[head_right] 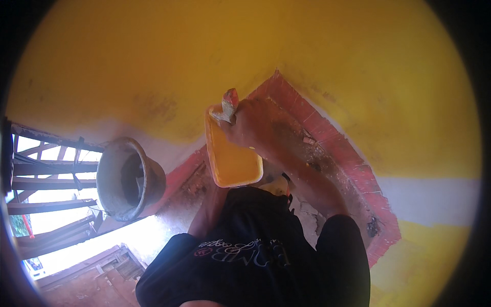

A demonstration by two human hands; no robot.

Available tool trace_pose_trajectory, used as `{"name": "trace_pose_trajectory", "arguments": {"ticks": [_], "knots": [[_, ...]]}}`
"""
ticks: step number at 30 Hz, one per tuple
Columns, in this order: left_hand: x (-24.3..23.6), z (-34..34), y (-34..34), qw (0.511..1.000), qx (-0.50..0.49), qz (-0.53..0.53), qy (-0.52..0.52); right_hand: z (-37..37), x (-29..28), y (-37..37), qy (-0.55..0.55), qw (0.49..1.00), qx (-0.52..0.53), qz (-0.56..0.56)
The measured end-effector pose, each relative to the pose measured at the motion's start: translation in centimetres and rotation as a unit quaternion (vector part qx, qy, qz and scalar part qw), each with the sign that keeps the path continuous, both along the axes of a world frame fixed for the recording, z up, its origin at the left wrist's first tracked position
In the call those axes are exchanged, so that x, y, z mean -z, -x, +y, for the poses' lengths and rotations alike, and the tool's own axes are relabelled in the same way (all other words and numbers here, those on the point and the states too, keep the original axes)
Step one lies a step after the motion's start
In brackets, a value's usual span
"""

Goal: The person paints the upper corner of a wall yellow using a brush, then adds water from a cup into a container of yellow paint and stirs it before continuing to paint.

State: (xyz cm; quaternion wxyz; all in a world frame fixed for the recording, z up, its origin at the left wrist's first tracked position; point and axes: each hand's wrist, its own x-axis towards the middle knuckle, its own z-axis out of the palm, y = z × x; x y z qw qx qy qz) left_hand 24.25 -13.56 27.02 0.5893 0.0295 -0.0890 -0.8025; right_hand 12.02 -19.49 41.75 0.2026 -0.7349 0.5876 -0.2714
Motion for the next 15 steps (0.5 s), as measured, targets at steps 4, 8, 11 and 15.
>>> {"name": "trace_pose_trajectory", "arguments": {"ticks": [4,8,11,15], "knots": [[-1.7,0.3,0.2,0.999,-0.013,-0.026,-0.024,-0.2,0.6,0.3,0.112,0.990,-0.029,0.075],[-1.4,0.3,-0.1,0.999,-0.020,-0.024,-0.028,1.1,0.5,0.0,0.080,0.989,-0.012,0.125],[0.3,0.2,-0.3,0.997,-0.019,-0.073,-0.033,3.1,-0.8,0.4,0.046,0.989,-0.022,0.138],[0.0,0.0,0.0,0.999,-0.010,-0.006,-0.039,4.7,0.2,1.3,0.084,0.993,-0.035,0.075]]}}
